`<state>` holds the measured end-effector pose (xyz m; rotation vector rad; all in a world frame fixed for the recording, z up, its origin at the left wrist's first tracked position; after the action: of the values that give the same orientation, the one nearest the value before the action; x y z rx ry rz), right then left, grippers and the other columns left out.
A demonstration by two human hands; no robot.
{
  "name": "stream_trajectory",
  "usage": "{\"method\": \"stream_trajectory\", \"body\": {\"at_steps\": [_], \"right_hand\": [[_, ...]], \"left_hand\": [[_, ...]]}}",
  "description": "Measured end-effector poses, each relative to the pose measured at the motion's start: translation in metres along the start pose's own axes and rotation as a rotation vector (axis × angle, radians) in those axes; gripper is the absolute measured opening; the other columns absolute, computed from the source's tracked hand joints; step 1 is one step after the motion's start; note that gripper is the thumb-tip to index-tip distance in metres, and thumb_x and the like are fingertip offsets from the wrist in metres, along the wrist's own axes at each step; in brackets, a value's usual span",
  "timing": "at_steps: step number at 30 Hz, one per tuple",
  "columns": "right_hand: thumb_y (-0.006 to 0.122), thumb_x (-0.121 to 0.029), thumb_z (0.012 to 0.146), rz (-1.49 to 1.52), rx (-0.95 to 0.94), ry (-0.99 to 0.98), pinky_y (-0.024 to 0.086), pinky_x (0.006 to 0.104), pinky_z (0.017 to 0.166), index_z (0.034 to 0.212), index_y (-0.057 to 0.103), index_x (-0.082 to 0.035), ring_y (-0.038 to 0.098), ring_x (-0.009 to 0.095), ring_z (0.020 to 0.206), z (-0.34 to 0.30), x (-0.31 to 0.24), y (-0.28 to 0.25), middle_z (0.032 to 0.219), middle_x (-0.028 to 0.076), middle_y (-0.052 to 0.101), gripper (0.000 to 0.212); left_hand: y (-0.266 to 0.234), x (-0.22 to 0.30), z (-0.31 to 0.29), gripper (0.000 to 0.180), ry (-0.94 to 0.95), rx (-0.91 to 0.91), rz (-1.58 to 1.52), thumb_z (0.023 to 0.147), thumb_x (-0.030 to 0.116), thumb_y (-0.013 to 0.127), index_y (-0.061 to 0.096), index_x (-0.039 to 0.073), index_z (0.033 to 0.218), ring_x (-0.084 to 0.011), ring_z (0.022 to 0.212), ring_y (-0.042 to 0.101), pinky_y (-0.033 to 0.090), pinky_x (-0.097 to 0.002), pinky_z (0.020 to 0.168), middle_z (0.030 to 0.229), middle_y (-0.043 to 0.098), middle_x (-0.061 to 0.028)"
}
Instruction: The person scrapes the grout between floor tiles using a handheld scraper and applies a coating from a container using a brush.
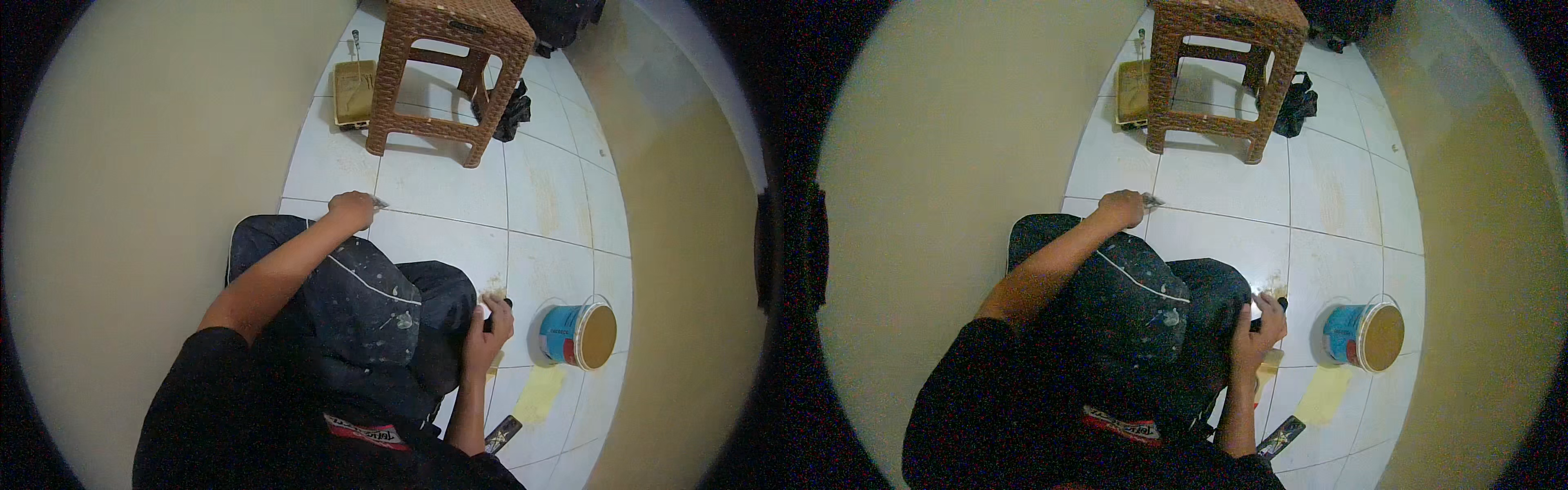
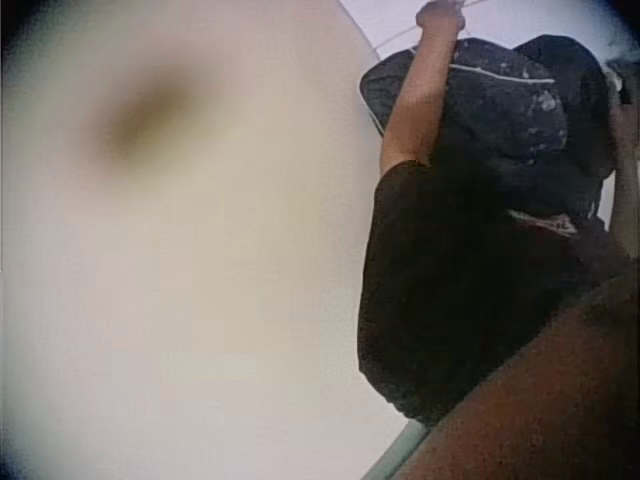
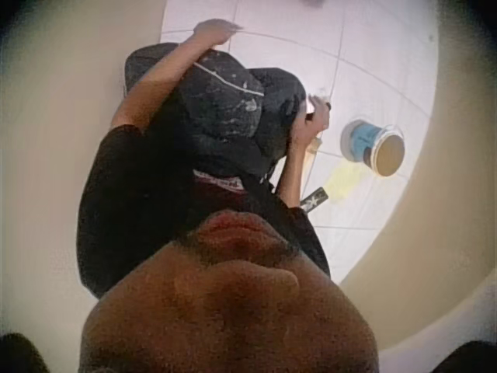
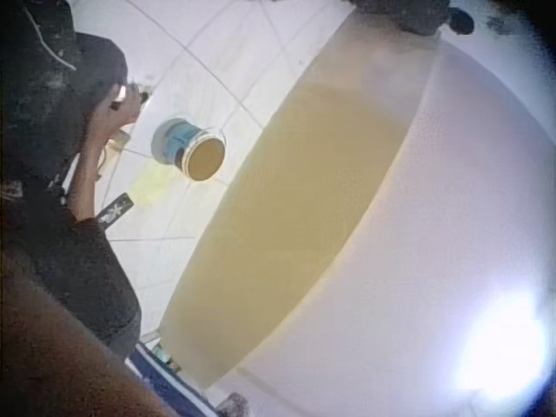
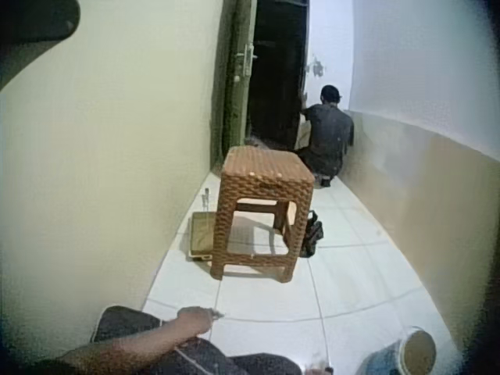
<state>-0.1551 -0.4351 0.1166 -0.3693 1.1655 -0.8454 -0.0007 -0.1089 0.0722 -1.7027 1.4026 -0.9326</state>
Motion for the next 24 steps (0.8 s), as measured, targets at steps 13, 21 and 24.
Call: {"method": "stream_trajectory", "body": {"at_steps": [13,21,24], "right_hand": [[0.061,-0.033,0.089,-0.737,-0.185,0.451,0.046,0.0553,0.086,0.132,0.045,0.001,0.053,0.042,0.109,-0.19,0.16,-0.021,0.118,0.023,0.054,0.057],[0.058,-0.018,0.089,-0.43,-0.183,0.57,0.045,0.0454,0.086,0.134,0.044,0.006,0.056,0.042,0.099,-0.179,0.191,-0.03,0.111,0.03,0.057,0.053],[0.048,-0.012,0.092,-0.694,-0.467,0.027,0.046,0.0468,0.084,0.139,0.039,0.007,0.053,0.043,0.102,-0.206,0.206,-0.074,0.112,0.036,0.053,0.051]], "left_hand": [[0.029,-0.095,0.006,0.032,-0.202,-0.013,-0.313,0.085,0.015,0.057,0.067,0.003,0.113,-0.0323,0.11,0.063,0.051,-0.0445,0.089,0.121,0.064,-0.0172],[0.012,-0.102,0.007,0.035,-0.157,-0.114,-0.375,0.078,0.014,0.063,0.067,0.003,0.111,-0.0307,0.109,0.064,0.052,-0.0446,0.088,0.119,0.065,-0.0174],[0.007,-0.107,0.005,0.036,-0.148,-0.06,-0.404,0.074,0.012,0.067,0.069,0.003,0.108,-0.0306,0.106,0.065,0.053,-0.0436,0.086,0.116,0.066,-0.0175]]}}
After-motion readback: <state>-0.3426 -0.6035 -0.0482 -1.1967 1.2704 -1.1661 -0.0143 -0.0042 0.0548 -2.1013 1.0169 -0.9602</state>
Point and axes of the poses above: each hand's wrist, its own z-axis towards the middle knuckle, its own y-axis out of the palm, x = y × z, the point moved 5 cm from there along z, towards the middle knuckle
